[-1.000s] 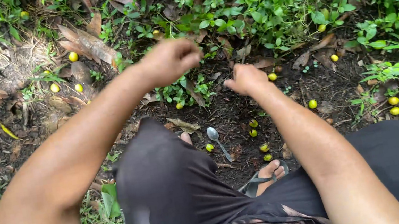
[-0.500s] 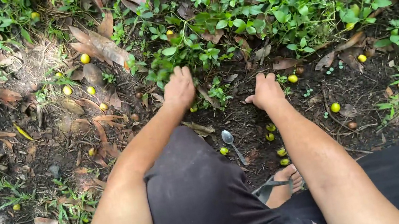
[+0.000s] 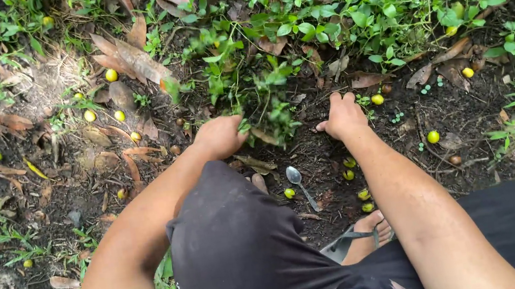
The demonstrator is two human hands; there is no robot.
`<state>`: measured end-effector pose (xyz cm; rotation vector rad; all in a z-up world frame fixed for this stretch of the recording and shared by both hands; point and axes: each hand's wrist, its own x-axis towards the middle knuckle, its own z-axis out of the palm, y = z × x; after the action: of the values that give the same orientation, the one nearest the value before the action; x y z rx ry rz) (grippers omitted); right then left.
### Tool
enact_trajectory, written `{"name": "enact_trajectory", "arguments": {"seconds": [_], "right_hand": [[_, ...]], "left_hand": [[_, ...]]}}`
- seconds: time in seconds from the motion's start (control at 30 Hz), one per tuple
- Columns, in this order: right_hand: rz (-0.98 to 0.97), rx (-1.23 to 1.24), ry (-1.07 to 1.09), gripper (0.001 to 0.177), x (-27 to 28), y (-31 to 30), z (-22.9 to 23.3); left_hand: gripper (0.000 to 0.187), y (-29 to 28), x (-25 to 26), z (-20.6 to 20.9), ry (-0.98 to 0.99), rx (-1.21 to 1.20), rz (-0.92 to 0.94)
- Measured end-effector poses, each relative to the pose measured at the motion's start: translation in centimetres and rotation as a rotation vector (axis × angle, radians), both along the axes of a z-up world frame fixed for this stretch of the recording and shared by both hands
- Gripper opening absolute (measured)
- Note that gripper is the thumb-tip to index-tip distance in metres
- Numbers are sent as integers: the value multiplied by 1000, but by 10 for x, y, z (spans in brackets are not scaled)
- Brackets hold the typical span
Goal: Pulling weeds and clearing a patch of ground by hand in an outdoor garden.
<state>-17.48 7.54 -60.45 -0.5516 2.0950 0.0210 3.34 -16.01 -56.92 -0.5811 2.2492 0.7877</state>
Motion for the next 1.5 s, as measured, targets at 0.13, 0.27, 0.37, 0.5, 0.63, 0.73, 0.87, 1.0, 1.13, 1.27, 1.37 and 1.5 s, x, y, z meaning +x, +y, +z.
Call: {"name": "enact_trajectory", "arguments": {"seconds": [0.13, 0.27, 0.37, 0.5, 0.63, 0.73, 0.87, 1.0, 1.13, 1.27, 1.37, 1.5], "right_hand": [[-30, 29, -3, 86, 2, 1, -10], [-36, 28, -2, 85, 1, 0, -15], [-37, 32, 3, 86, 1, -2, -17], [-35, 26, 22, 88, 0, 0, -19], [-23, 29, 25, 88, 1, 1, -22], [-15, 15, 23, 88, 0, -1, -17], [-30, 23, 13, 87, 0, -4, -11], [-44, 22, 4, 85, -2, -6, -3], [-55, 28, 9, 87, -1, -3, -14], [-49, 20, 1, 87, -2, -5, -10], [-53, 25, -6, 88, -3, -5, -11], [-62, 44, -19, 91, -3, -4, -15]], "left_hand": [[27, -43, 51, 5, 88, -23, 253], [33, -106, 88, 18, 397, -282, 685], [35, -144, 98, 41, 504, -487, 835], [33, -163, 88, -16, 495, -506, 867], [31, -77, 6, 16, 341, -276, 755], [60, -44, -38, 25, 99, -89, 562], [86, -35, -60, 0, 47, -183, 399], [71, -50, -49, -65, -12, -371, 269], [33, -60, -35, -123, 105, -375, 160], [27, -63, -35, -123, 10, -319, 163], [42, -64, -31, -87, -218, -211, 169], [49, -75, 27, -88, -284, -159, 268]]}}
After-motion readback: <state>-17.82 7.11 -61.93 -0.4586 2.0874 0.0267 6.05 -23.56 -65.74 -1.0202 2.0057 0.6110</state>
